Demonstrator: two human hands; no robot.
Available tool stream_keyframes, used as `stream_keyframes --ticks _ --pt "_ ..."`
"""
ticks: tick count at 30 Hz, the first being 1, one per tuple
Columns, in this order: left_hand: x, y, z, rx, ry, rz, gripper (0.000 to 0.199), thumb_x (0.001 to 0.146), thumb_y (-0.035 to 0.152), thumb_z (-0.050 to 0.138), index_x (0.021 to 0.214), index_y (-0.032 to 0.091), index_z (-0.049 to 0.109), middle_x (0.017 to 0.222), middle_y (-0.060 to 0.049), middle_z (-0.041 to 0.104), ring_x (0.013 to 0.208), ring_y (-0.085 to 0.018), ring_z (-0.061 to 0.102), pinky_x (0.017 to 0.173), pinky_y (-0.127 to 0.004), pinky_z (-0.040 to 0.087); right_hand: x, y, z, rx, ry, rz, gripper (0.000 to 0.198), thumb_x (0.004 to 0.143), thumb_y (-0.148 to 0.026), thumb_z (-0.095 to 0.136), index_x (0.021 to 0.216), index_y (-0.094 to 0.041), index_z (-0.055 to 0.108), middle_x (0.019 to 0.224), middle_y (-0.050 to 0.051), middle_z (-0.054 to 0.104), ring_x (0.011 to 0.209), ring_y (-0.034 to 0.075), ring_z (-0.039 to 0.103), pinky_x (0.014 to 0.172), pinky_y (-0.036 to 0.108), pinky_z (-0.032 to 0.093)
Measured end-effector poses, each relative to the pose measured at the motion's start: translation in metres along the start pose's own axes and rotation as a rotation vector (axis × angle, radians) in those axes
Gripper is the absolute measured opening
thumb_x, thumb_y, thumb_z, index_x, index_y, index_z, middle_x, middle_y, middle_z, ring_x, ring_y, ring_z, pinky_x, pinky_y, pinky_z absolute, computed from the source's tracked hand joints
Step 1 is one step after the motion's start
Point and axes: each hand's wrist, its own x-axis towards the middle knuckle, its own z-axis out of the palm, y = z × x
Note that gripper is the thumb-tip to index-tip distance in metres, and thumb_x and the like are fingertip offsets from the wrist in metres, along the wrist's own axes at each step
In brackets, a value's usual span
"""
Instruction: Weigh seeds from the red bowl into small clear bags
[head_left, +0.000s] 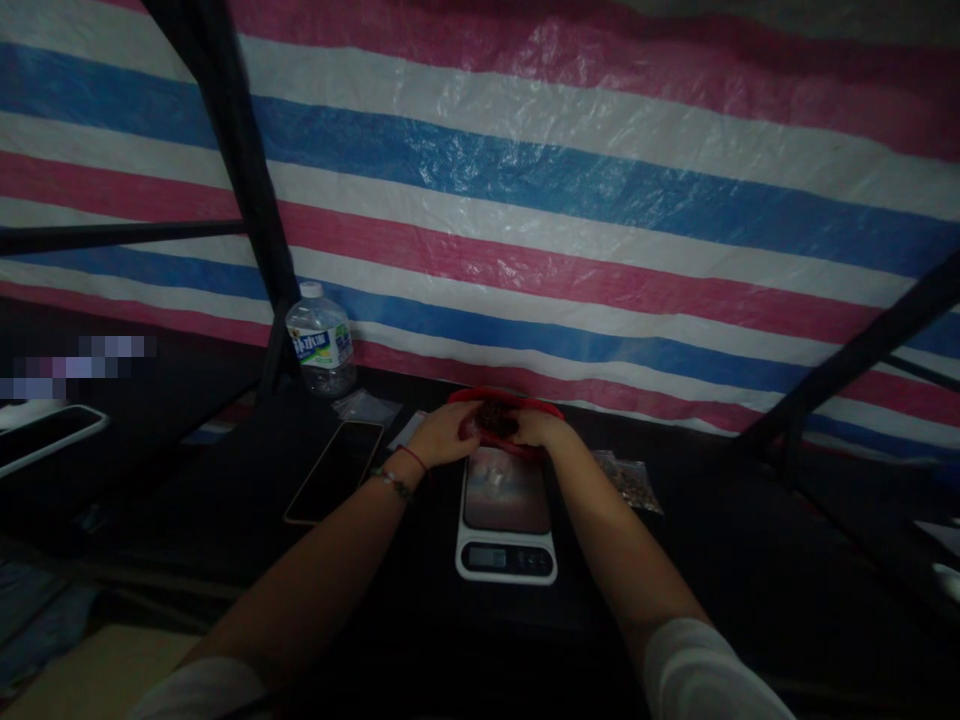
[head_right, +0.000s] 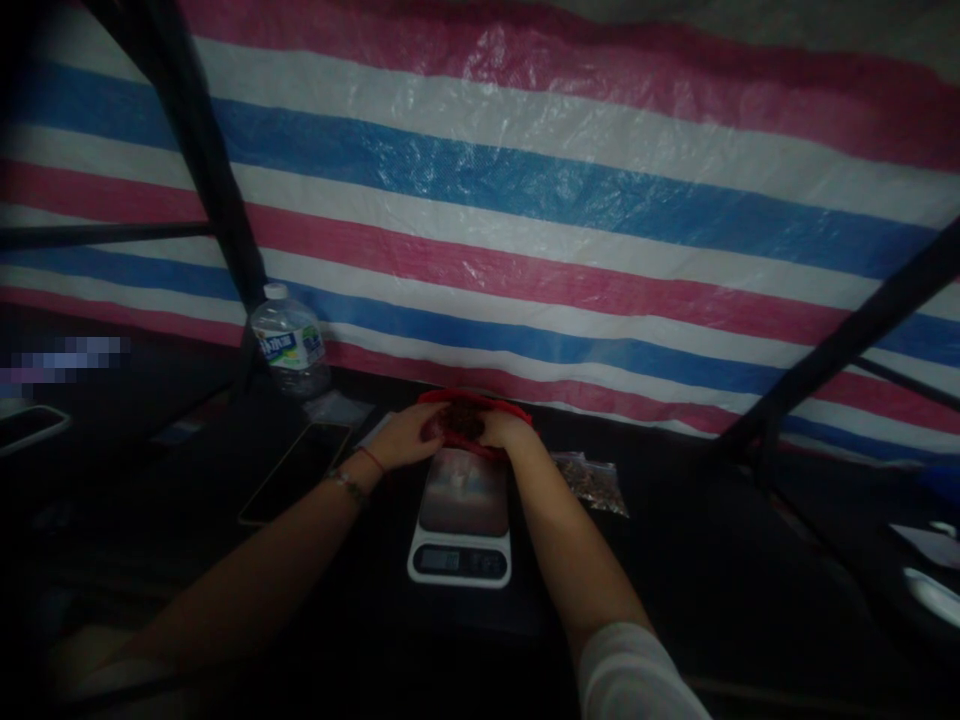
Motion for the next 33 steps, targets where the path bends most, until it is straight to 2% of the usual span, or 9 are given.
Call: stream_keyframes --ticks 3,8,11,14,19,22,26,29,33 --pt "-0.001 -0.002 0.000 0.046 -0.047 -0.045 0.054 0.075 0.029 0.061 0.127 0.021 0.057 0.122 -0.008 0.065 0.107 -0.026 0.063 0.094 -0.036 0.051 0.000 -0.003 -0.002 0.013 -0.036 0.019 0.041 0.077 -0.026 0.067 0.118 -0.022 0.068 0.107 0.009 0.072 0.093 0.023 0.068 0.084 0.028 0.048" --pt "-0.002 -0.003 0.000 0.064 -0.055 -0.081 0.055 0.076 0.032 0.061 0.129 0.022 0.056 0.124 -0.008 0.064 0.109 -0.026 0.062 0.093 -0.036 0.051 0.001 -0.005 0.000 0.037 0.003 -0.036 0.036 0.078 -0.019 0.064 0.114 -0.019 0.069 0.108 0.009 0.072 0.095 0.022 0.066 0.081 0.026 0.047" --pt "-0.001 -0.001 -0.001 0.032 -0.017 -0.070 0.052 0.076 0.029 0.060 0.127 0.022 0.057 0.124 -0.007 0.064 0.111 -0.025 0.062 0.096 -0.036 0.050 0.003 -0.009 0.000 0.031 0.010 -0.085 0.039 0.074 -0.016 0.065 0.113 -0.020 0.069 0.108 0.008 0.072 0.093 0.022 0.067 0.077 0.025 0.047" --pt "-0.002 0.000 0.000 0.019 0.049 -0.084 0.052 0.075 0.027 0.060 0.127 0.020 0.057 0.127 -0.008 0.062 0.113 -0.024 0.061 0.098 -0.036 0.048 0.007 -0.014 -0.002 0.004 0.044 -0.109 0.031 0.074 -0.013 0.062 0.104 -0.018 0.072 0.103 0.009 0.073 0.088 0.022 0.067 0.074 0.025 0.047" --pt "-0.005 -0.001 -0.001 0.011 0.152 -0.061 0.053 0.074 0.026 0.059 0.127 0.020 0.055 0.122 -0.007 0.064 0.108 -0.022 0.062 0.097 -0.035 0.049 0.010 -0.010 -0.003 0.066 0.141 -0.105 0.030 0.078 -0.012 0.059 0.103 -0.019 0.072 0.103 0.007 0.073 0.091 0.019 0.067 0.078 0.024 0.047" --pt "-0.006 0.001 -0.004 -0.006 0.218 -0.023 0.053 0.075 0.025 0.059 0.127 0.019 0.054 0.119 -0.008 0.065 0.108 -0.022 0.062 0.097 -0.036 0.049 0.006 0.000 -0.004 0.062 0.164 -0.070 0.033 0.080 -0.022 0.062 0.112 -0.019 0.069 0.110 0.009 0.071 0.098 0.022 0.066 0.083 0.026 0.047" --pt "-0.006 0.011 -0.009 -0.029 0.305 0.022 0.056 0.076 0.029 0.060 0.130 0.017 0.051 0.125 -0.011 0.061 0.115 -0.024 0.058 0.101 -0.040 0.047 -0.002 0.008 -0.003 0.049 0.020 -0.013 0.051 0.074 -0.037 0.070 0.122 -0.019 0.064 0.114 0.011 0.069 0.098 0.026 0.066 0.082 0.030 0.049" --pt "-0.001 0.020 -0.013 -0.067 0.233 0.060 0.061 0.076 0.030 0.061 0.134 0.017 0.046 0.122 -0.010 0.063 0.113 -0.024 0.059 0.101 -0.040 0.047 -0.004 0.006 0.000 0.055 -0.061 0.012 0.055 0.071 -0.034 0.072 0.124 -0.022 0.062 0.113 0.010 0.070 0.096 0.026 0.067 0.080 0.031 0.050" --pt "0.015 0.027 -0.013 -0.041 0.097 0.063 0.057 0.076 0.029 0.060 0.131 0.018 0.050 0.122 -0.009 0.063 0.111 -0.024 0.061 0.099 -0.037 0.048 -0.005 0.004 0.001 0.062 -0.047 0.007 0.043 0.078 -0.035 0.065 0.119 -0.021 0.066 0.112 0.010 0.070 0.097 0.026 0.068 0.080 0.031 0.051"
